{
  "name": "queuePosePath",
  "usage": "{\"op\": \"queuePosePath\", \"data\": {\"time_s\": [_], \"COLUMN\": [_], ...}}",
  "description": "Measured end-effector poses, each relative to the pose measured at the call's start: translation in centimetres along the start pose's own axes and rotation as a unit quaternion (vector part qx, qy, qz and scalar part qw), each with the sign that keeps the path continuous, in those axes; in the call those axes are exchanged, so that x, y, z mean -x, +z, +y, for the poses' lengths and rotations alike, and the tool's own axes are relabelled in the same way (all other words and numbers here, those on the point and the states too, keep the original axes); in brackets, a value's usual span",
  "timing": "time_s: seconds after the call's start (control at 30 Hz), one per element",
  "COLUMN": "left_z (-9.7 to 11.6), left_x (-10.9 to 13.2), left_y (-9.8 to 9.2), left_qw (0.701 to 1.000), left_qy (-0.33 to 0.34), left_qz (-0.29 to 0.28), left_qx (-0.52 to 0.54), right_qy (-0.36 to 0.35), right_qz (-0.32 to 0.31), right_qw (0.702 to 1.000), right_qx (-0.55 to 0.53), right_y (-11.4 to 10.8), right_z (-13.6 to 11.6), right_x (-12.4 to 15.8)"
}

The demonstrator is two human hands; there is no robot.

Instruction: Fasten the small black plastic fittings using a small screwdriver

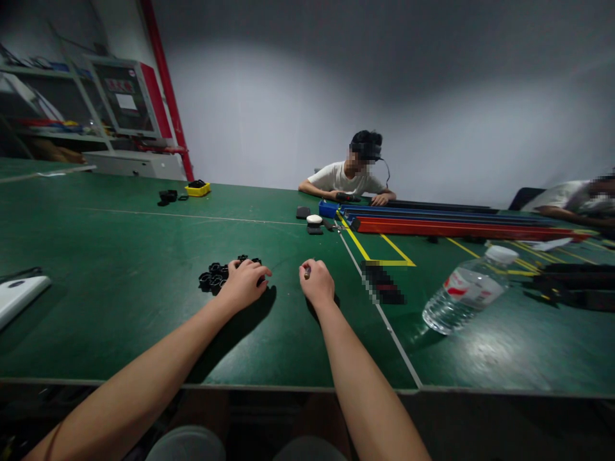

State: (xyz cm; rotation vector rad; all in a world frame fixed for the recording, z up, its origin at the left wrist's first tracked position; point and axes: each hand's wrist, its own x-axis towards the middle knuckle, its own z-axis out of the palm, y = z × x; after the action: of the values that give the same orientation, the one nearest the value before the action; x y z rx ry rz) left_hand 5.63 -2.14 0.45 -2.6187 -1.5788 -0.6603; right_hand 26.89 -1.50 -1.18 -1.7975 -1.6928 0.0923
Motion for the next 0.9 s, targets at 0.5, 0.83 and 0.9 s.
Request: {"op": "queuePosePath", "data": {"time_s": [0.5,0.83,0.9], "left_z": [-0.11,0.21,0.4], "left_x": [-0.02,0.08,0.15], "left_y": [0.18,-0.12,-0.28], "left_qw": [1.0,1.0,1.0], "left_qy": [-0.021,-0.018,-0.019], "left_qz": [-0.009,-0.017,-0.008], "left_qx": [-0.021,-0.009,-0.002], "right_qy": [-0.139,-0.137,-0.136], "right_qz": [0.053,0.052,0.052], "right_qw": [0.971,0.967,0.967], "right_qx": [-0.187,-0.207,-0.209], "right_y": [0.38,0.33,0.29], "right_z": [-1.02,-1.04,-1.0], "right_x": [0.19,0.16,0.13]}}
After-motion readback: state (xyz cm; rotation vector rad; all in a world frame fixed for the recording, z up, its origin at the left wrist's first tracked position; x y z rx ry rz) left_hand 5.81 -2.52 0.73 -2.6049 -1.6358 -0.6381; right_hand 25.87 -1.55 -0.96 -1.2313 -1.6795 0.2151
